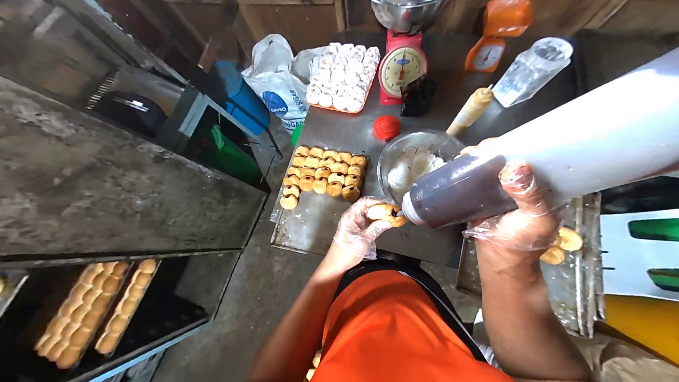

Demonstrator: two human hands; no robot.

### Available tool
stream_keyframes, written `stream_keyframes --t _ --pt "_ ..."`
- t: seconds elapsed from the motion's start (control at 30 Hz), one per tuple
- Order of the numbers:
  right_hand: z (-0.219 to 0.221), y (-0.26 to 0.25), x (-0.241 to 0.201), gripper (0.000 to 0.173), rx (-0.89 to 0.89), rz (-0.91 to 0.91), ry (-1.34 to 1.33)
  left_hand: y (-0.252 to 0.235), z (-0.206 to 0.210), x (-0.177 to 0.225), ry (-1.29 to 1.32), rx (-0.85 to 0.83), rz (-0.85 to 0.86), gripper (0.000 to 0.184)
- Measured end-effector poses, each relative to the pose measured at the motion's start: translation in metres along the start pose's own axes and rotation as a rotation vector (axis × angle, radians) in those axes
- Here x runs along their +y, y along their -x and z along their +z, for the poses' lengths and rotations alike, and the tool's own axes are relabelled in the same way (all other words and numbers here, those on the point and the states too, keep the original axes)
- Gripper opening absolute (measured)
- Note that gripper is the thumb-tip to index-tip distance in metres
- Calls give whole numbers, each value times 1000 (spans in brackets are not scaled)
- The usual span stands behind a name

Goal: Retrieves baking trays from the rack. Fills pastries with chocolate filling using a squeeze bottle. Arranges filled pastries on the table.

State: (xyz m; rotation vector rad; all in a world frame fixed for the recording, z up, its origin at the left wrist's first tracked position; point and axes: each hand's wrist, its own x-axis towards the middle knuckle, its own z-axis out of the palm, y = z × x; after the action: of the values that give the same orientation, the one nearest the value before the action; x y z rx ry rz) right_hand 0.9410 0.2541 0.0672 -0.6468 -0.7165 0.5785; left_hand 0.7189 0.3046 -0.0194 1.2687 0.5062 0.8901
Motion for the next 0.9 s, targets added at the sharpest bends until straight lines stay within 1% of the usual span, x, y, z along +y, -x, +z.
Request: stream_keyframes --t 0.1,0.3,0.4,0.47,0.57,0.63,0.7,0.8,0.9 --pt "-2 -1 1 40 9 32 -16 0 -1 -2 10 10 -13 41" --pt "-2 0 4 31 131 149 -5 3 -7 -9 116 21 -22 41" --pt "-3 1 10 33 196 227 -35 4 -11 -12 122 35 -27 40" --pt "-4 1 16 34 279 294 -75 4 -14 -13 107 39 -19 39" --pt "-10 3 25 39 370 406 -79 6 -25 -20 61 89 -30 38" --pt "-16 7 31 38 399 438 -66 10 -44 -31 -71 168 -65 36" --pt "-22 13 34 36 416 439 -31 13 -75 -47 -327 272 -174 34" --pt "-32 21 35 35 434 416 36 15 -141 -78 -688 379 -353 34" --pt "-44 28 32 35 431 392 42 12 -212 -115 -942 475 -408 29"
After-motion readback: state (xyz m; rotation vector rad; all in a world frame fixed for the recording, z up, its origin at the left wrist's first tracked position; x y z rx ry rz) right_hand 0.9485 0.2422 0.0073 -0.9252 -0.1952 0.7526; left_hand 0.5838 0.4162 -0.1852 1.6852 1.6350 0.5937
